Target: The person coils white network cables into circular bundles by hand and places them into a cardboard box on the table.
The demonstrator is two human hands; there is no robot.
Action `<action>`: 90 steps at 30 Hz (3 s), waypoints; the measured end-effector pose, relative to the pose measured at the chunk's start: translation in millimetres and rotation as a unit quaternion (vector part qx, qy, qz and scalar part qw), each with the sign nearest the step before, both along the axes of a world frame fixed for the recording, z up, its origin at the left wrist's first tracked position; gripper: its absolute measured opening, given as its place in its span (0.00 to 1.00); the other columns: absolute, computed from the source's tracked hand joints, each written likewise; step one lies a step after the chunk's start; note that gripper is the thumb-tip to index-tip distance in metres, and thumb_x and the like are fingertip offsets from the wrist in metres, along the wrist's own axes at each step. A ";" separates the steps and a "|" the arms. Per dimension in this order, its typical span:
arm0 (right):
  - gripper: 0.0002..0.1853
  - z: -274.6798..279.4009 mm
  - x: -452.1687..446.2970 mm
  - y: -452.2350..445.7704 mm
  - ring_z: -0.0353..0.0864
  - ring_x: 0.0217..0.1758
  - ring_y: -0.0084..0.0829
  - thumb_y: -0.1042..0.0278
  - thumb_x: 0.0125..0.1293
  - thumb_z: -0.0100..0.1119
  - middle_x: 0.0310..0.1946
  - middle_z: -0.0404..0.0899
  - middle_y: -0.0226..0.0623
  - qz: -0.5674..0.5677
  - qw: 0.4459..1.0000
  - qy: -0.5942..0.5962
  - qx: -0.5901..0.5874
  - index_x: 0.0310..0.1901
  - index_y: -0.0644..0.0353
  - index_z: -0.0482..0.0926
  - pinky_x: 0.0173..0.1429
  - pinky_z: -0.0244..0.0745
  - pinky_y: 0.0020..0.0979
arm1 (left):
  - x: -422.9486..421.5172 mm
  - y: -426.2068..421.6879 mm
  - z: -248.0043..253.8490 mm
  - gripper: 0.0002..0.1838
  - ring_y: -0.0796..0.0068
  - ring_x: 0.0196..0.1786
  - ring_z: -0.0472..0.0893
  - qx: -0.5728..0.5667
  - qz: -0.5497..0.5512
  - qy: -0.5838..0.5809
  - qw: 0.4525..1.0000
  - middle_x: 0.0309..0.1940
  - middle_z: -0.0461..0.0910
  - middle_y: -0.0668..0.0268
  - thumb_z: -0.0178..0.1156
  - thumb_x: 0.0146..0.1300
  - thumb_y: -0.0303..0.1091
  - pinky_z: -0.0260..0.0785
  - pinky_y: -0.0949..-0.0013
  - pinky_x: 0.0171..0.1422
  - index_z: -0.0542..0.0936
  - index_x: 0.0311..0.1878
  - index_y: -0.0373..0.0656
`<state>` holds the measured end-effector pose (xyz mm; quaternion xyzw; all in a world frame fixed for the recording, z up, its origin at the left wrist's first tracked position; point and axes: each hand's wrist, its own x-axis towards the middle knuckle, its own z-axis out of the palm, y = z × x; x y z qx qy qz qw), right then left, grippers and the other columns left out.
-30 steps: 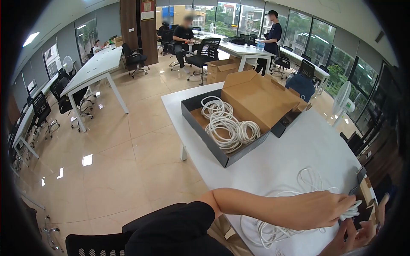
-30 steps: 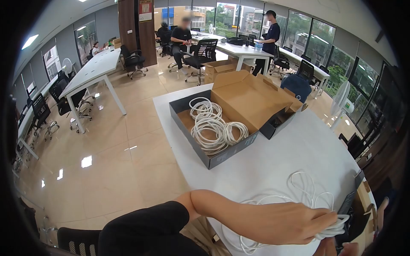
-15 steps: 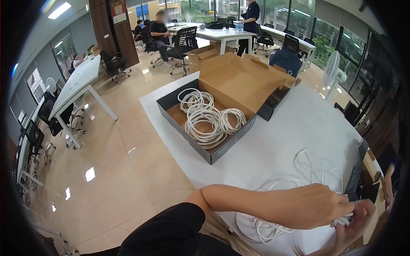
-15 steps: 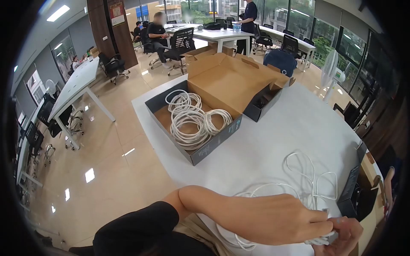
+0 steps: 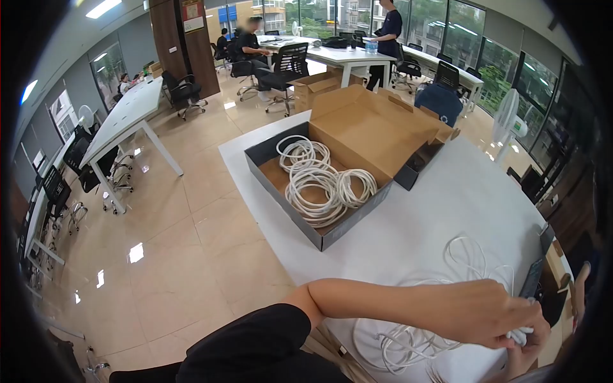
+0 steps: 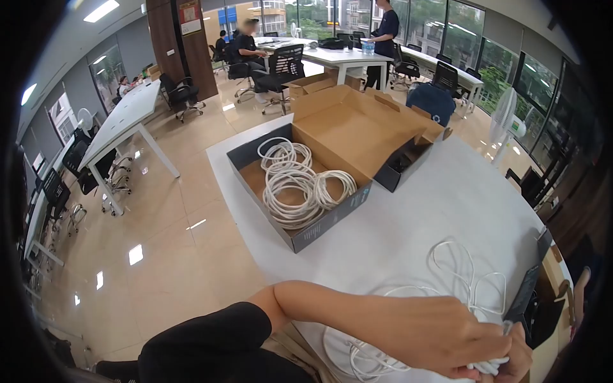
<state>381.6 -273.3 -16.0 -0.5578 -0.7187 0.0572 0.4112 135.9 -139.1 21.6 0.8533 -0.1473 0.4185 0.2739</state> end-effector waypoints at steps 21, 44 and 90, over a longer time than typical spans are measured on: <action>0.32 18.1 -66.4 31.5 0.71 0.54 0.33 0.61 0.51 0.63 0.48 0.73 0.47 -0.053 0.976 0.212 0.002 0.53 0.77 0.67 0.60 0.62 0.32 | 18.6 15.5 -8.9 0.11 0.55 0.23 0.77 0.039 0.125 0.010 0.991 0.24 0.75 0.56 0.48 0.59 0.30 0.68 0.60 0.24 0.61 0.43 0.38; 0.18 1.9 -100.8 66.3 0.75 0.41 0.40 0.73 0.57 0.55 0.43 0.74 0.51 -0.112 0.970 -0.028 0.212 0.48 0.75 0.71 0.44 0.71 0.32 | 3.7 37.5 1.7 0.24 0.50 0.34 0.77 -0.097 0.110 0.036 0.989 0.30 0.76 0.53 0.63 0.45 0.24 0.69 0.57 0.33 0.61 0.44 0.40; 0.20 -20.0 -302.7 295.7 0.78 0.37 0.21 0.68 0.63 0.54 0.40 0.78 0.36 0.202 0.918 0.328 -0.093 0.56 0.64 0.69 0.42 0.73 0.21 | -313.8 -81.7 89.5 0.19 0.50 0.52 0.69 0.394 0.364 -0.343 0.771 0.50 0.68 0.47 0.52 0.59 0.28 0.63 0.46 0.56 0.65 0.54 0.39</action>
